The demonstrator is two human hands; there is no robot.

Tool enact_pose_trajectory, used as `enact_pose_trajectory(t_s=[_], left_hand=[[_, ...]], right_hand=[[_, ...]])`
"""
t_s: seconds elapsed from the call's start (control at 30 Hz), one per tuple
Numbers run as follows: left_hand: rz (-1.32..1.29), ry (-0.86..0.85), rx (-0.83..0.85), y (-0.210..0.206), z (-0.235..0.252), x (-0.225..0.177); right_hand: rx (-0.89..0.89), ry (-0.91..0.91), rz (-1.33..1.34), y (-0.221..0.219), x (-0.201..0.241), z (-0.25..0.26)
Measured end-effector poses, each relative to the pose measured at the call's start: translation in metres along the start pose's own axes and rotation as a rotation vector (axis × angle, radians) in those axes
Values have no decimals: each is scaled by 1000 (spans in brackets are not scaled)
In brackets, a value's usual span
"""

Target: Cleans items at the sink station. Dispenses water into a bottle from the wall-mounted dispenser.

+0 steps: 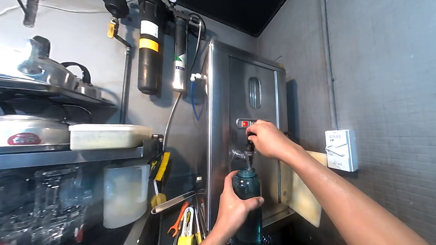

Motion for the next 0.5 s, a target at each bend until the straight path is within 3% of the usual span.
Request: enact_pose_trajectory(t_s=[0.5], left_hand=[[6, 22, -1, 0, -1, 4]], right_hand=[[5, -4, -3, -1, -1, 0]])
Point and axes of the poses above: each hand's wrist, its own z-axis towards the middle knuckle, its own y-axis out of the back of the hand, x = y × z, the point moved 10 cm from there along z, towards the middle knuckle, and after that the axes turned 1 degree about -x, right-handed, at the moved point
